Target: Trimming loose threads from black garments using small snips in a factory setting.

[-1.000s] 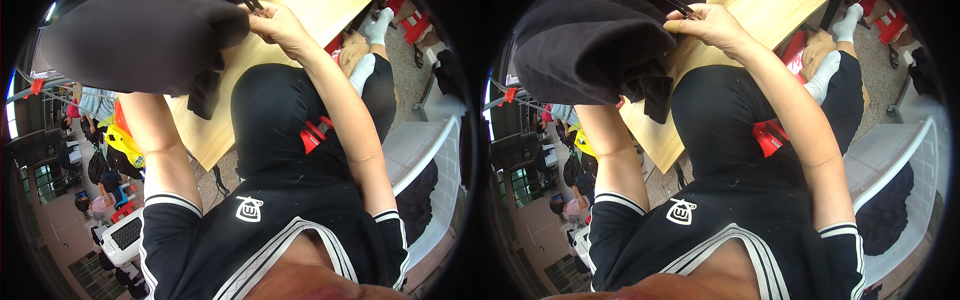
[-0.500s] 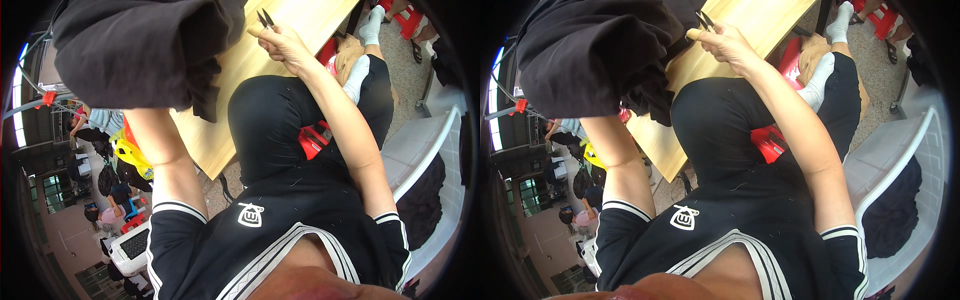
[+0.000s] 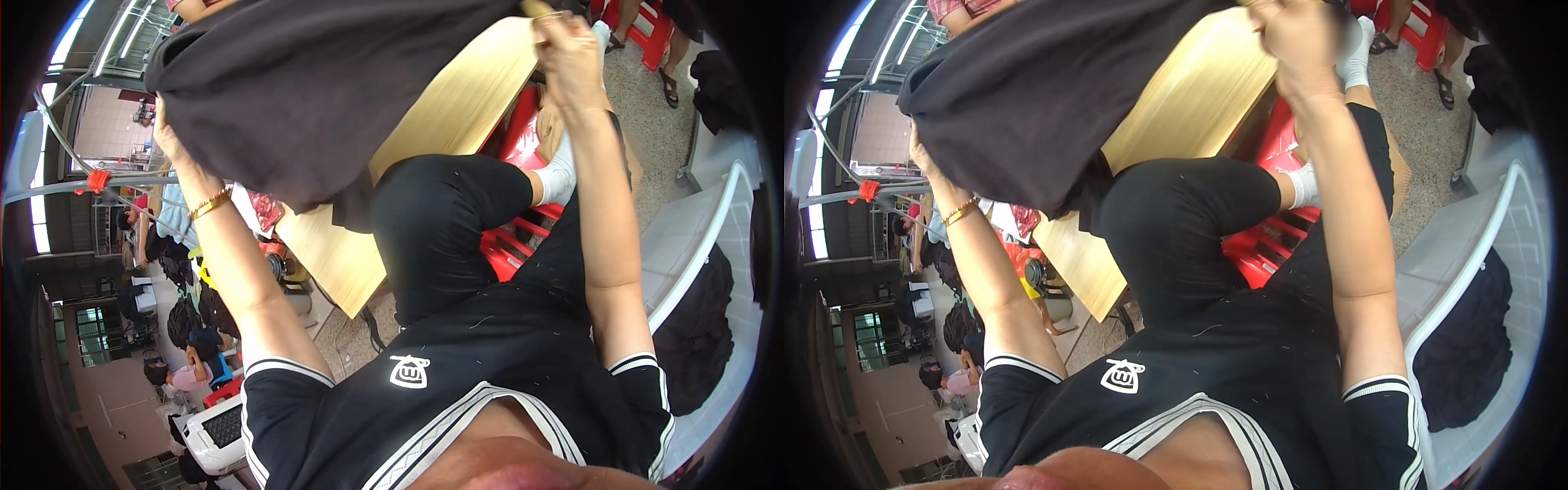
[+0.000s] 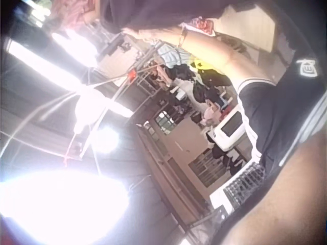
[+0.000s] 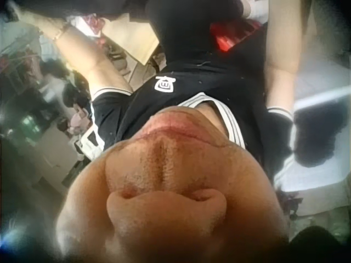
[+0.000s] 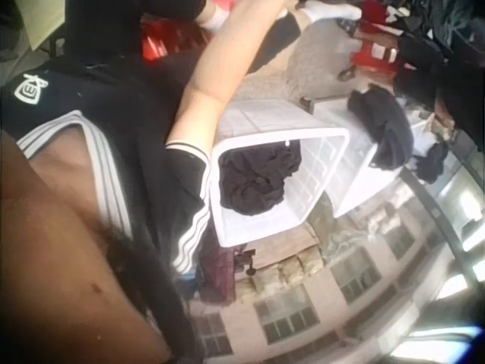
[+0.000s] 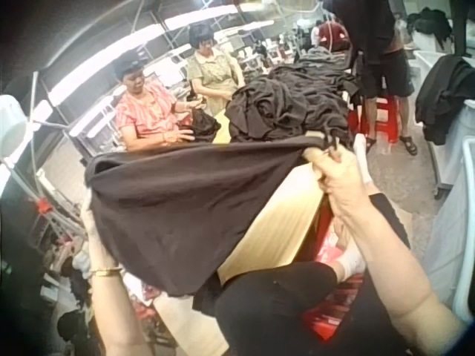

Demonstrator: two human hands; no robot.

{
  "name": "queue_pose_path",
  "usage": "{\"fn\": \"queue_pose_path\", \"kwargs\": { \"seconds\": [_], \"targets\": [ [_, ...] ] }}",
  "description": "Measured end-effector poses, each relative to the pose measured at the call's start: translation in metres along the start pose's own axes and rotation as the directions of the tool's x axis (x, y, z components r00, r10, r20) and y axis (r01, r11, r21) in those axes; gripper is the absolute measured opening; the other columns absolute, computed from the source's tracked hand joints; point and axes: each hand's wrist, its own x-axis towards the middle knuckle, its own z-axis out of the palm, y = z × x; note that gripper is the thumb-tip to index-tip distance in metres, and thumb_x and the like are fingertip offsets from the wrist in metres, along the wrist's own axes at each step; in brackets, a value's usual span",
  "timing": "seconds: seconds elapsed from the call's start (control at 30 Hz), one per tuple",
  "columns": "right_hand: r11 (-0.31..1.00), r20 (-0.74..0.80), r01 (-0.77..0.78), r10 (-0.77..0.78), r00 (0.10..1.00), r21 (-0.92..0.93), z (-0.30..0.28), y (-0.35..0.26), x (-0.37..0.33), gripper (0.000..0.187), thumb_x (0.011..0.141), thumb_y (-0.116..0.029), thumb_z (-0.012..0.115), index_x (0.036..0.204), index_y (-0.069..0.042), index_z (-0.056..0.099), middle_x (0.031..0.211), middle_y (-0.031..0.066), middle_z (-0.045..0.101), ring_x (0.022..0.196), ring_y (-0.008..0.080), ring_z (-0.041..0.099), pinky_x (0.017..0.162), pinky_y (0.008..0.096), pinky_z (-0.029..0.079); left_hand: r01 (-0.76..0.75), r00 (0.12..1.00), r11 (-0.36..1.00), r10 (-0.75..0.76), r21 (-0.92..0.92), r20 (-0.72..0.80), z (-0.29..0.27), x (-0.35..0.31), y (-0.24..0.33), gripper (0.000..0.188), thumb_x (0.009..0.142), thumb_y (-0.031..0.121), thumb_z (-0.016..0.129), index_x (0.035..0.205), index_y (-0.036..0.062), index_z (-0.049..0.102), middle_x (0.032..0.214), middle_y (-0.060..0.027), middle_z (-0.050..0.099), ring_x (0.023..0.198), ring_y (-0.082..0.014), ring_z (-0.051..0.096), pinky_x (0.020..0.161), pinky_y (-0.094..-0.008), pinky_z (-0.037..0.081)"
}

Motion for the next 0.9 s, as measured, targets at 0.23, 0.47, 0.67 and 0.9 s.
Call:
{"fn": "queue_pose_path", "kwargs": {
  "seconds": [0.23, 0.47, 0.67, 0.9],
  "targets": [
    [0.844, 0.504, -0.077, -0.242, 0.829, 0.532, -0.099, -0.041, -0.018, 0.023, 0.089, -0.015, 0.062, 0.107, -0.001, 0.061, 0.085, 0.0041, 0.062, 0.076, 0.0087, 0.055, 0.063, 0.0262, 0.043, -0.179, 0.981, 0.927, 0.142, 0.329, 0.132, -0.031, -0.044, -0.013, 0.037, 0.091, 0.002, 0.057, 0.128, -0.0045, 0.053, 0.126, -0.0128, 0.059, 0.118, -0.0194, 0.055, 0.104, -0.0312, 0.039],
    [0.947, 0.937, -0.099, 0.317, 0.148, -0.305, -0.131, -0.028, -0.077, 0.035, 0.054, 0.006, 0.084, 0.085, 0.005, 0.068, 0.063, -0.0020, 0.053, 0.054, 0.0032, 0.043, 0.046, 0.0215, 0.030, 0.030, 0.838, 0.334, -0.523, 0.942, 0.158, -0.099, -0.128, -0.047, 0.020, 0.080, -0.005, 0.049, 0.094, -0.0028, 0.063, 0.090, -0.0020, 0.059, 0.088, -0.0102, 0.053, 0.081, -0.0237, 0.042],
    [0.837, 0.831, -0.364, 0.506, 0.232, -0.408, -0.145, -0.015, -0.091, 0.027, 0.065, 0.007, 0.075, 0.092, 0.004, 0.071, 0.069, 0.0008, 0.063, 0.058, 0.0035, 0.052, 0.053, 0.0179, 0.036, -0.338, 0.940, 0.305, 0.061, 0.891, 0.336, -0.011, -0.147, -0.050, 0.020, 0.085, -0.009, 0.047, 0.090, -0.0007, 0.064, 0.089, -0.0015, 0.064, 0.082, -0.0090, 0.057, 0.073, -0.0226, 0.045],
    [0.811, 0.547, -0.213, 0.536, 0.643, -0.545, -0.111, 0.010, -0.119, 0.013, 0.081, -0.010, 0.075, 0.087, 0.000, 0.069, 0.070, -0.0048, 0.058, 0.065, 0.0007, 0.050, 0.058, 0.0180, 0.039, -0.237, 0.832, 0.582, -0.291, 0.778, 0.472, 0.119, -0.160, -0.072, 0.025, 0.089, 0.016, 0.066, 0.108, 0.0006, 0.066, 0.098, -0.0085, 0.065, 0.093, -0.0162, 0.061, 0.086, -0.0263, 0.045]
  ]
}}
